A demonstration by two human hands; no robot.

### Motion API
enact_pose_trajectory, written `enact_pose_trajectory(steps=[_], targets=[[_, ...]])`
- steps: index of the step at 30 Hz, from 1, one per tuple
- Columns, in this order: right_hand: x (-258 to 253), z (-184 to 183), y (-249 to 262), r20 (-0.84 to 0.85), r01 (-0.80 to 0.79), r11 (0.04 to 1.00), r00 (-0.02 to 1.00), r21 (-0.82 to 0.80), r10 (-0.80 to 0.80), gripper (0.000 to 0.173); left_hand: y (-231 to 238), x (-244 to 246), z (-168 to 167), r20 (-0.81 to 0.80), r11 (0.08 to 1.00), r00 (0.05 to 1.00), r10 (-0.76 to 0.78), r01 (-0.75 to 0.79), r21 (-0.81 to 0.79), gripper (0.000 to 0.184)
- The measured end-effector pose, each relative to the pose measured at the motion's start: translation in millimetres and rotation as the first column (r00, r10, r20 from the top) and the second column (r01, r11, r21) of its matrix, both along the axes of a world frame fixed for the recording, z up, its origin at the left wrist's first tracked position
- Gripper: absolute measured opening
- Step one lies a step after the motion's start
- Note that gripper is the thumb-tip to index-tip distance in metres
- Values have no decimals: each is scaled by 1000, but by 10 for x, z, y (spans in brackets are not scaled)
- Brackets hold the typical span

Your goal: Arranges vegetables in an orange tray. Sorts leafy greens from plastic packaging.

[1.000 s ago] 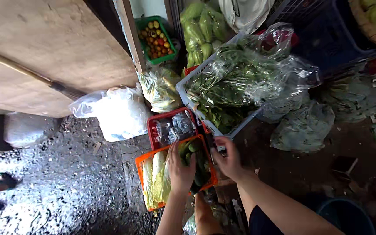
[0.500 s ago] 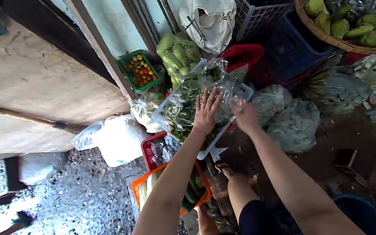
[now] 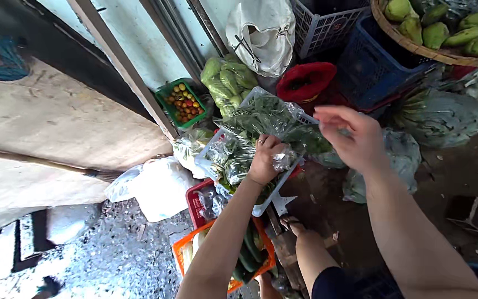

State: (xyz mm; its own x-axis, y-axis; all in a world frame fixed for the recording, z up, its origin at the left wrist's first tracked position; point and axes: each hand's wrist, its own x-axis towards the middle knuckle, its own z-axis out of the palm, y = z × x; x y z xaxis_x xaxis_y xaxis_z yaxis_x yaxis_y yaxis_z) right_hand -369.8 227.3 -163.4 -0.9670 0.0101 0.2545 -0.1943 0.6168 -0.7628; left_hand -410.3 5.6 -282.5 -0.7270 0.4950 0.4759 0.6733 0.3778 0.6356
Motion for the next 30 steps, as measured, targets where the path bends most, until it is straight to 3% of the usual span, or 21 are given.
enact_pose_trajectory(steps=[3, 4, 5, 7, 9, 11, 13, 15, 16, 18, 20, 21, 23, 25, 28, 30], targets=[[-709, -296, -42, 87, -280, 896, 960, 345, 266, 94, 24, 149, 77, 11, 997, 997, -76, 76, 17, 19], [-887, -426, -100, 115, -385, 825, 921, 413, 373, 98, 33, 177, 66, -13, 995, 995, -97, 97, 13, 18], [-1022, -529, -162, 155, -478, 751, 873, 456, 462, 90, 41, 195, 45, -44, 994, 993, -110, 111, 14, 18], [-1172, -631, -258, 190, -573, 681, 811, 456, 554, 49, 22, 213, 28, -68, 991, 989, -131, 132, 14, 20], [-1205, -556, -257, 94, -503, 780, 856, 371, 508, 26, -25, 194, 62, -76, 991, 989, -123, 127, 43, 21], [-1153, -346, -177, 16, -335, 898, 938, 284, 345, 24, -78, 136, 125, -73, 989, 993, -94, 102, 109, 17], [-1085, -209, -107, -6, -217, 957, 975, 191, 222, 25, -138, 50, 161, -64, 980, 996, -64, 75, 184, 17], [-969, -193, -114, 78, -305, 951, 950, 43, 301, 29, -181, -30, 141, -45, 966, 998, -41, 51, 254, 20], [-891, -196, -141, 151, -401, 914, 902, -58, 405, 39, -191, -60, 144, -2, 958, 999, -32, 31, 284, 22], [-730, -246, -238, 287, -550, 811, 758, -202, 585, 92, -200, -69, 215, 182, 943, 983, -21, -41, 331, 28], [-609, -395, -408, 339, -563, 814, 745, -142, 574, 134, -169, -55, 374, 399, 937, 917, -18, -123, 326, 33], [-585, -508, -491, 327, -530, 845, 789, -67, 521, 138, -126, -62, 431, 470, 935, 882, -36, -137, 328, 35], [-604, -724, -592, 220, -445, 894, 878, 50, 425, 116, -24, -100, 483, 522, 930, 846, -109, -98, 353, 41], [-647, -850, -629, 111, -396, 916, 915, 59, 388, 88, 17, -146, 483, 522, 929, 839, -155, -56, 366, 47], [-632, -951, -640, 2, -360, 929, 932, -87, 361, 70, 8, -115, 563, 488, 957, 856, -169, 23, 290, 69], [-558, -917, -660, 66, -257, 942, 959, -216, 276, 54, -54, 22, 672, 460, 975, 877, -141, 42, 219, 83]])
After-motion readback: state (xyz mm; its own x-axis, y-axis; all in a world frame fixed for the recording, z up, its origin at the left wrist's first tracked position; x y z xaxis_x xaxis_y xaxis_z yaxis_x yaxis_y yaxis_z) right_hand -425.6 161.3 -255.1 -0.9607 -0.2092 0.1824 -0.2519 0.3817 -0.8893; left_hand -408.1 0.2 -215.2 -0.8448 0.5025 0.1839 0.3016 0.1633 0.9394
